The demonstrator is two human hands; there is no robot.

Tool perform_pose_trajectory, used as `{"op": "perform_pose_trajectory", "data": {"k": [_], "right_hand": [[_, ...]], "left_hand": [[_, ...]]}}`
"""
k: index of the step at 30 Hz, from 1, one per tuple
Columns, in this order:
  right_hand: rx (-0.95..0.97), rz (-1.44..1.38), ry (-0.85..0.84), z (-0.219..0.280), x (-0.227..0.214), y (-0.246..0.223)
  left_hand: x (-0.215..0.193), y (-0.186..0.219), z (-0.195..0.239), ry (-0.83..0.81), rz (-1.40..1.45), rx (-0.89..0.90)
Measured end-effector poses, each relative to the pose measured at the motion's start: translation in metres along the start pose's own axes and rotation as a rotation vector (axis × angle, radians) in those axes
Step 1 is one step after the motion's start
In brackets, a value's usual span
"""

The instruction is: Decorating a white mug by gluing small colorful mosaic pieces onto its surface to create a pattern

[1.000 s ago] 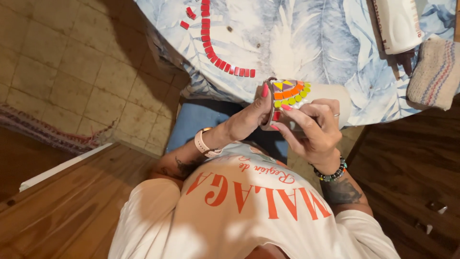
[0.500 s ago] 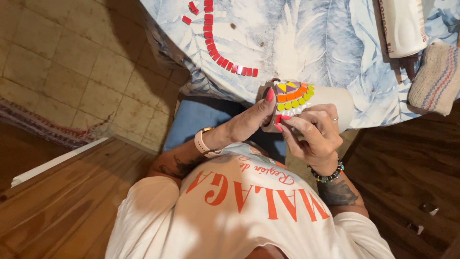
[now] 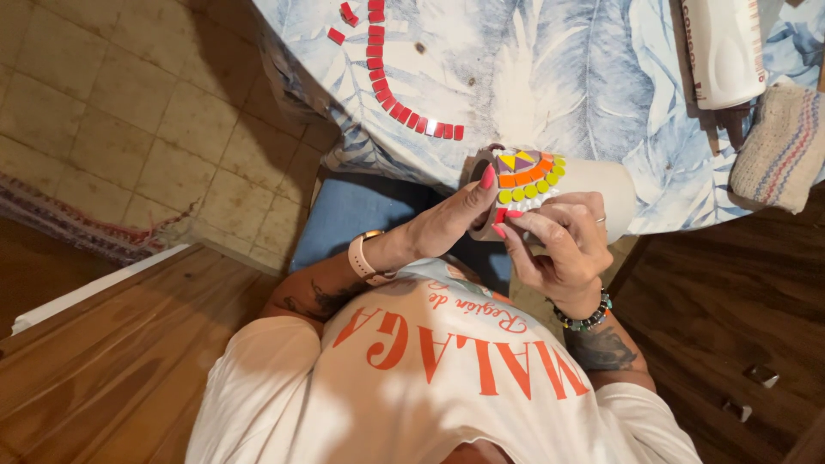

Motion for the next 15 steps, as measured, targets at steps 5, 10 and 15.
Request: {"op": "perform_pose_trajectory", "data": {"k": [5, 10, 15], "right_hand": [[-0.009, 0.011, 0.004, -0.002, 0.001, -0.001], [-0.001, 0.012, 0.009, -0.001, 0.001, 0.000], [0.010, -0.001, 0.010, -0.001, 0.001, 0.000]], "left_hand": [[-0.014, -0.039, 0.007, 0.024, -0.015, -0.021], [-0.011, -0.037, 0.008, 0.023, -0.033, -0.032], [-0.010, -0.031, 0.005, 0.012, -0.044, -0.015]]}}
Point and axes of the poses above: each hand's wrist, its own z-axis away from the middle knuckle, its own x-axis out of the palm, y = z × x, the point moved 4 cm from there along -z, towards the middle knuckle, and after that the axes turned 9 degrees about x, right-handed, at the moved point
